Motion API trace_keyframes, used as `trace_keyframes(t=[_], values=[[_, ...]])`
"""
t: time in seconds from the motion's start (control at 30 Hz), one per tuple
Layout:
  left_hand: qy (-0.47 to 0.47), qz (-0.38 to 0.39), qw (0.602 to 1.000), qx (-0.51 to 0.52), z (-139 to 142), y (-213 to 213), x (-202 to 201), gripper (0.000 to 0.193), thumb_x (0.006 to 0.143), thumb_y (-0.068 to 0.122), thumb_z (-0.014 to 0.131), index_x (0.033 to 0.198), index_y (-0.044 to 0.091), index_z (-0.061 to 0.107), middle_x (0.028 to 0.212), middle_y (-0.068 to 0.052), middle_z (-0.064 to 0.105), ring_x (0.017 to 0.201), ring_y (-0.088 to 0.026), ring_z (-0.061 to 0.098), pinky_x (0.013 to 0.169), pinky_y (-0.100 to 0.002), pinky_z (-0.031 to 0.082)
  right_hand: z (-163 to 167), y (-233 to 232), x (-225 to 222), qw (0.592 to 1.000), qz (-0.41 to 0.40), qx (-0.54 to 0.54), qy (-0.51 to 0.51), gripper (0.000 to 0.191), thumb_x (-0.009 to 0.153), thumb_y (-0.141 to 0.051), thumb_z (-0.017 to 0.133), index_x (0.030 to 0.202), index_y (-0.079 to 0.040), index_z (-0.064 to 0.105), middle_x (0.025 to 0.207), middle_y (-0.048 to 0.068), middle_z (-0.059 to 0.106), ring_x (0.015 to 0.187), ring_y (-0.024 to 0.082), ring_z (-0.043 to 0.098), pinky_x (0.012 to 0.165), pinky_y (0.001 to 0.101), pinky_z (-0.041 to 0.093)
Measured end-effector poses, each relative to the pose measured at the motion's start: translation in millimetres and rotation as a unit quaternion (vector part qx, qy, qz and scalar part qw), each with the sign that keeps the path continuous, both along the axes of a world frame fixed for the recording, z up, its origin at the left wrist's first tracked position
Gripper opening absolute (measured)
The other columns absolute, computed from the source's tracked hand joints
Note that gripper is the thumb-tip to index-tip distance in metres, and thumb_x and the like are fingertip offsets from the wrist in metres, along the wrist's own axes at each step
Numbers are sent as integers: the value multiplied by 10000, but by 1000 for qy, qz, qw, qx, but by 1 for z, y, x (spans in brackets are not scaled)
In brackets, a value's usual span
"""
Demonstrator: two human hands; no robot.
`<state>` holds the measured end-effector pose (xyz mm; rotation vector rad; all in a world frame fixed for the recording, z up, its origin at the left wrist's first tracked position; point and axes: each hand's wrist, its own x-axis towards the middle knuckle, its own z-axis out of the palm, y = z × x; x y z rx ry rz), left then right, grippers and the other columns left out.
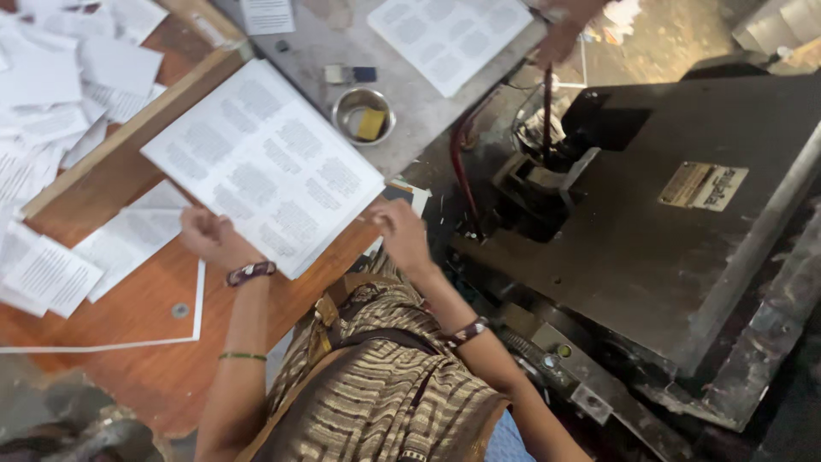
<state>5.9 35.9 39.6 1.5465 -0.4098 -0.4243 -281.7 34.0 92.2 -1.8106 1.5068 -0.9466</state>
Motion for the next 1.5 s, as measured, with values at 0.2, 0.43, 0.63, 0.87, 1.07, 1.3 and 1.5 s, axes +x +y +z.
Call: trace_keyframes(t=[0.2,0.43,0.63,0.87,1.07,1.3,1.5], values=[[-71,-123,987,-72,1,-8,-45,451,940,-152,558,1378,-45,547,1309,-104,588,1192,-194,579,999,-300,509,38,-11,-164,958,-179,21,-225,201,913,90,564,939,-41,716,869,30,724,697,104,691,622,239,568],[160,-495,854,13,-17,-58,-193,405,969,74,615,1349,-39,532,1075,-116,728,909,-200,737,787,-307,602,133,-31,-461,940,-234,-220,-113,40,1034,43,641,1026,9,662,1037,122,699,879,200,696,699,303,561],[182,-584,791,30,-18,-65,-263,437,965,132,638,1365,-15,541,1066,-113,720,913,-171,738,791,-292,605,148,-9,-669,839,-493,-163,164,197,1017,-124,591,938,20,700,890,101,723,784,203,687,679,335,529],[170,-564,801,106,-37,-47,-255,433,954,158,663,1344,-4,570,1013,-79,722,889,-143,723,755,-267,576,3,-13,-627,811,-467,216,279,322,1064,-202,480,1204,67,588,1230,187,592,1150,295,551,992,414,396],[181,-538,822,32,-43,-51,-258,386,968,126,667,1320,-23,609,1000,-95,715,889,-156,693,756,-294,567,-65,-64,-441,919,-299,20,257,481,1097,-218,391,1469,81,453,1570,223,426,1496,348,369,1263,420,226],[-15,-450,892,46,-10,-70,-256,646,950,344,650,1468,17,444,1216,-202,693,1104,-304,676,958,-423,515,-32,3,-126,933,-24,-207,294,544,1051,-236,570,1517,20,455,1604,213,412,1451,412,405,1204,542,355],[0,-225,973,53,-4,-30,-102,587,999,81,566,1549,-18,386,1194,-152,683,1027,-244,645,933,-362,540,40,15,-1,956,121,-110,243,578,1006,-264,556,1521,-37,422,1629,211,362,1517,403,300,1173,548,308]])
